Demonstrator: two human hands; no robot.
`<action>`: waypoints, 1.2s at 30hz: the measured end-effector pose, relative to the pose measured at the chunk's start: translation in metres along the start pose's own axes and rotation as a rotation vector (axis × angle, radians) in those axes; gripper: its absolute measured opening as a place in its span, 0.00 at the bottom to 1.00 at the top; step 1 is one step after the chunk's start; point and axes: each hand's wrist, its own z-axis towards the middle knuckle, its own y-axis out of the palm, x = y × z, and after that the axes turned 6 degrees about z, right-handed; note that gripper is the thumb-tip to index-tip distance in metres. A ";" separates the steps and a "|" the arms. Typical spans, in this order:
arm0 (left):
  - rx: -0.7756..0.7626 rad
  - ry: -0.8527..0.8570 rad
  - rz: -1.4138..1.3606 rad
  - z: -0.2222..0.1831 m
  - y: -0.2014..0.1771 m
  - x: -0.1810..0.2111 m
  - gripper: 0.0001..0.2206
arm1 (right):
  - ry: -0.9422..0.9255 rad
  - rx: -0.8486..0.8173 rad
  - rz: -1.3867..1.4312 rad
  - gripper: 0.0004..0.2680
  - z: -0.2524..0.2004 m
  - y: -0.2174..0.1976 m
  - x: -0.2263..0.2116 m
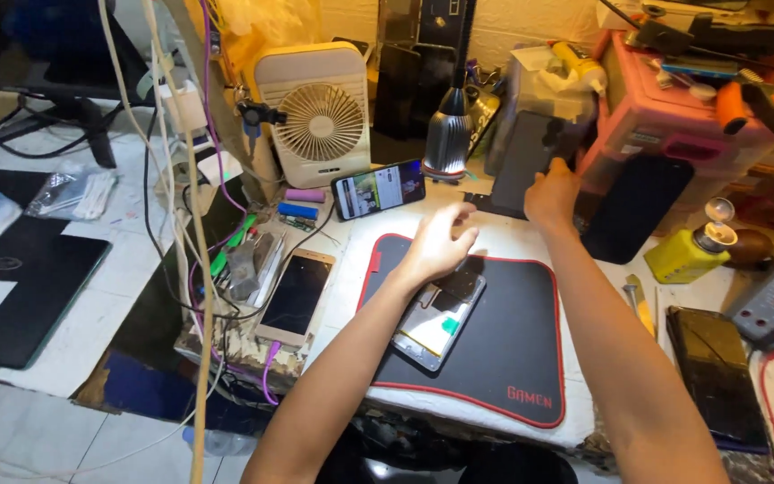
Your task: Closing the back casing of a mobile phone and adjusting internal components during a repair process.
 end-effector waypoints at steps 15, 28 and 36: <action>0.298 0.308 0.016 -0.037 -0.063 0.008 0.07 | 0.165 -0.582 -0.504 0.21 -0.031 -0.199 -0.127; 0.222 0.114 0.258 -0.039 -0.059 -0.019 0.13 | 0.295 -0.812 -0.480 0.18 -0.099 -0.243 -0.046; -0.200 -0.053 0.668 -0.142 -0.070 0.098 0.42 | -0.198 -0.402 0.105 0.16 -0.108 -0.213 -0.124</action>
